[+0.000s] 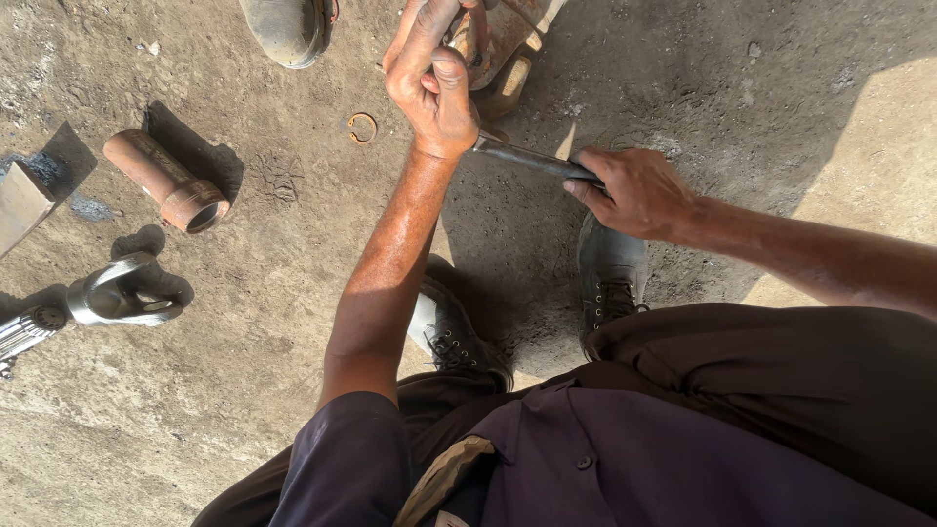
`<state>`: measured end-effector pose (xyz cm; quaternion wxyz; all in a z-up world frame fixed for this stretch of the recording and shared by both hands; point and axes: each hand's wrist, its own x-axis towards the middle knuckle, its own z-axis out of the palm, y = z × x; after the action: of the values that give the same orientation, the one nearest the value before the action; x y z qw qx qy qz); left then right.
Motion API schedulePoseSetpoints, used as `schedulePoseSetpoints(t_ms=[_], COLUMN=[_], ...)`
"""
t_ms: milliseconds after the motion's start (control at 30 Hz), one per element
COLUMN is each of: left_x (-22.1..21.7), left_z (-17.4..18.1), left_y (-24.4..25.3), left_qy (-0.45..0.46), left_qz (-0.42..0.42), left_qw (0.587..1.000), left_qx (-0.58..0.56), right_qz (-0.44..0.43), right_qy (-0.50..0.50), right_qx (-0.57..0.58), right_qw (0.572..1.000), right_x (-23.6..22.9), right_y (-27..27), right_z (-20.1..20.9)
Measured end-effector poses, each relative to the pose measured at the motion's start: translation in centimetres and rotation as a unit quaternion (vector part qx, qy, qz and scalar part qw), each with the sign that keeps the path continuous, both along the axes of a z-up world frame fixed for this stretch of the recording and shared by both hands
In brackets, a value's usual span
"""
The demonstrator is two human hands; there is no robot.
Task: The person uses pliers and a metal rod to manipulate a universal joint on a driveshaft while sitting on the ground.
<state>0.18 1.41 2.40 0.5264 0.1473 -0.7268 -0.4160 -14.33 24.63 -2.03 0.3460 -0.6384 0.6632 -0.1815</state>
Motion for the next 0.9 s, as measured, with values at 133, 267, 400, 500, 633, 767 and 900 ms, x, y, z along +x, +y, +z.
schedulePoseSetpoints(t_ms=[133,267,400,500,633,767,900], left_x=[0.1,0.0,-0.1,-0.6,-1.5,-2.0,-0.8], left_z=[-1.3,-2.6,-1.7,0.3,2.1,2.8,2.2], left_y=[-1.1,-1.7,-1.0,-0.5,0.0,-0.3,-0.4], left_qy=[-0.038,-0.042,-0.050,-0.027,-0.006,0.036,-0.021], left_qz=[0.016,0.022,0.056,0.034,-0.010,-0.061,0.007], left_qw=[0.999,0.999,0.997,0.999,1.000,0.997,1.000], left_qx=[-0.009,-0.013,-0.021,-0.005,-0.017,0.039,0.020], right_qz=[-0.001,0.003,0.008,-0.003,-0.005,-0.001,0.003], right_qy=[0.008,-0.001,-0.004,-0.018,-0.030,-0.027,-0.038], right_qx=[0.012,-0.003,0.002,-0.022,-0.017,0.015,-0.017], right_qw=[1.000,1.000,1.000,1.000,0.999,1.000,0.999], right_x=[0.1,0.0,0.6,1.0,1.5,1.5,1.5], right_y=[0.0,0.0,-0.3,0.0,-0.2,-0.3,-0.4], right_z=[0.1,0.4,0.9,0.8,1.2,1.2,1.3])
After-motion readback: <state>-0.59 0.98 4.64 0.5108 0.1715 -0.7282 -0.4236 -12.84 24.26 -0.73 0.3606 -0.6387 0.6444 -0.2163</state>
